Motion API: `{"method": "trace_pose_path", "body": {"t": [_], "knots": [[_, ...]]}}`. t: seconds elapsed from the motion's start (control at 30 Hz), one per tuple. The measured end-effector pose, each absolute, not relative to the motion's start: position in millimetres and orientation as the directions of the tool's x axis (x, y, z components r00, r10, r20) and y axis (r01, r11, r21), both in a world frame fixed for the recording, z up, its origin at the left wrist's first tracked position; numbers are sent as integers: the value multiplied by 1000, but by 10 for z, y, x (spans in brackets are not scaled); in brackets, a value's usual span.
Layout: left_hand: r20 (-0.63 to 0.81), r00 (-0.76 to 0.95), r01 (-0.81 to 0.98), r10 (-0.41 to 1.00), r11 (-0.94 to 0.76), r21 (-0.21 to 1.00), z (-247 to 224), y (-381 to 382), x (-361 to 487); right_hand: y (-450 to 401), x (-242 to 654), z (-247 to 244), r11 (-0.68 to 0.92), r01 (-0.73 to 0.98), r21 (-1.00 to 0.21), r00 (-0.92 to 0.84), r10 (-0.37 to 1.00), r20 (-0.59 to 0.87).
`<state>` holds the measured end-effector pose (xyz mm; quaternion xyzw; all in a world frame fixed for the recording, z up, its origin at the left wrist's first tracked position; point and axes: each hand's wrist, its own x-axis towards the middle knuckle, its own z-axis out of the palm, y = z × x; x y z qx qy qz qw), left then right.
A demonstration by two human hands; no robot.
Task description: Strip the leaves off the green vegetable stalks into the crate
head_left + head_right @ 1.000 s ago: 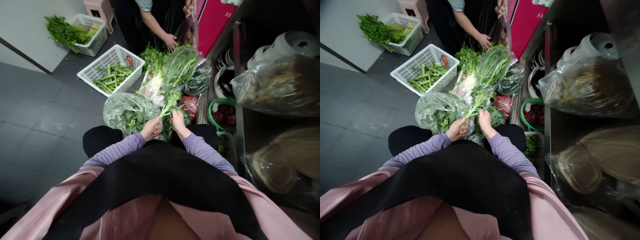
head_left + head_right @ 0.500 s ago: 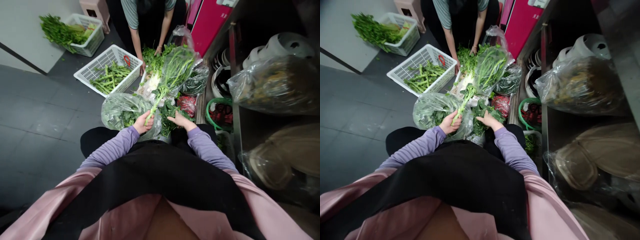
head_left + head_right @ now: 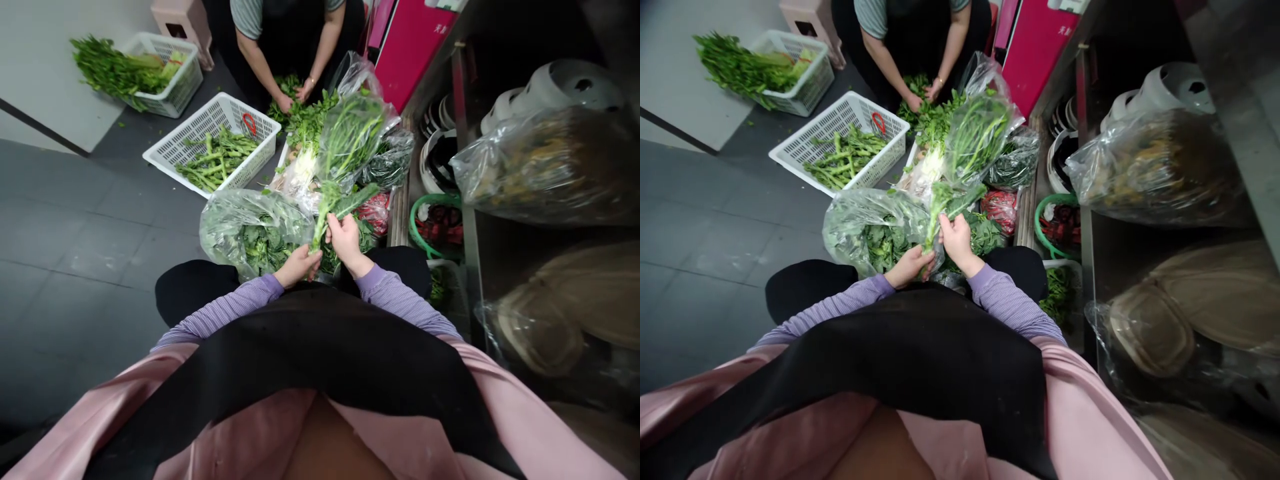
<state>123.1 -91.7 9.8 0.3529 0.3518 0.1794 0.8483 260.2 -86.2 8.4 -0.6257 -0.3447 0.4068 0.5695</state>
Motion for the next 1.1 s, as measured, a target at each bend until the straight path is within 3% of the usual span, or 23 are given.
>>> {"method": "trace_pose_path", "body": {"t": [0.1, 0.17, 0.33, 0.4, 0.5, 0.57, 0.7, 0.8, 0.9, 0.97, 1.03, 1.1], "knots": [[-487, 686, -178, 541, 773, 609, 139, -852, 1242, -1084, 2583, -15, -70, 301, -951, 333, 942, 36], [-484, 714, -206, 506, 812, 546, 136, -796, 1194, -1181, 2676, -89, -74, 422, -904, 283, 958, 54], [-399, 805, -144, 439, 796, 588, 69, -799, 1067, -1006, 3192, -175, -467, 503, -728, 410, 870, -275], [-354, 851, -107, 388, 789, 605, 75, -838, 1058, -880, 3268, -136, -486, 442, -754, 376, 864, -336], [-318, 898, -51, 303, 791, 610, 123, -880, 1070, -770, 3112, -21, -334, 180, -925, 232, 928, -290], [-309, 912, -34, 268, 803, 595, 153, -893, 1081, -769, 2941, 55, -238, 113, -965, 242, 948, -206], [-328, 865, -100, 379, 772, 628, 146, -915, 1099, -913, 2767, 100, 2, 447, -895, 210, 972, 107], [-352, 827, -87, 439, 717, 692, 87, -942, 1116, -1032, 2743, 86, 93, 474, -876, 185, 962, 202], [-400, 785, -35, 472, 679, 733, 22, -950, 1134, -1107, 2694, 146, -19, 177, -984, 352, 935, 45], [-437, 726, -24, 531, 655, 755, -5, -934, 1142, -1141, 2681, 216, -97, 1, -995, 251, 963, -94], [-455, 658, 7, 600, 599, 800, -11, -912, 1145, -1152, 2737, 261, -174, 54, -983, 62, 983, -171], [-445, 617, 88, 650, 504, 859, -2, -901, 1147, -1121, 2873, 254, -232, 326, -916, 45, 972, -230]]}}
